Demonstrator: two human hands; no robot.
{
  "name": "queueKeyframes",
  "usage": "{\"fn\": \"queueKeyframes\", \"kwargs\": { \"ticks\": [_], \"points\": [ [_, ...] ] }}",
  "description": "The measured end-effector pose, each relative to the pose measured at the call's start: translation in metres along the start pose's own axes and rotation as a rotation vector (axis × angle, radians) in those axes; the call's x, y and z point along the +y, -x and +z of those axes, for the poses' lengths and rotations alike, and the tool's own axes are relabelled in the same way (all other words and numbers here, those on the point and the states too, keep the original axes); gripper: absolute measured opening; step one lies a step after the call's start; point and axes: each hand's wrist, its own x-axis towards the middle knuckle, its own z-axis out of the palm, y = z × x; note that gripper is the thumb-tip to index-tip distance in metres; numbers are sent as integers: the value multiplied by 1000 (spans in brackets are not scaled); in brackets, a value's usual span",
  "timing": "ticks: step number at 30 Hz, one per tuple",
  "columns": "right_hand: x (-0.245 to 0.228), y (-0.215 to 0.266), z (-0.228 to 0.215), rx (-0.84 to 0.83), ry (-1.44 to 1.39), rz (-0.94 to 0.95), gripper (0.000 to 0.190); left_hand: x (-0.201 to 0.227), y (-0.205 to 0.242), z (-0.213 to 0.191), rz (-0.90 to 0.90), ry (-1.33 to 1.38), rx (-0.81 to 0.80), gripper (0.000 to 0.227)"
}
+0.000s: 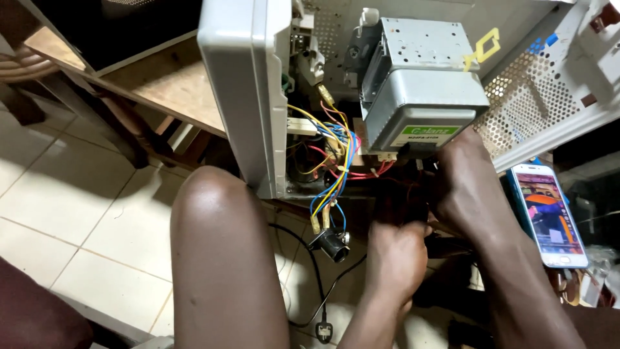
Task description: Cleaning and manipulating electrical wires and connectors inside a microwave oven using a screwdriver.
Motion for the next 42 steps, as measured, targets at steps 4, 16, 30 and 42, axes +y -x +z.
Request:
{"fn": "queueKeyframes", "kwargs": {
  "ticks": [4,16,30,42],
  "points": [
    [-6,-2,-1,32,-38,-26,50,10,5,1,79,247,-43,33],
    [-2,-3,0,-3,37,30,39,6,-3,2,115,250,-43,54],
    [1,1,10,87,71,140,48,13,2,1,60,251,-29,69],
    [-10,0,4,130,-21,-47,49,16,0,0,38,202,8,50]
  ]
}}
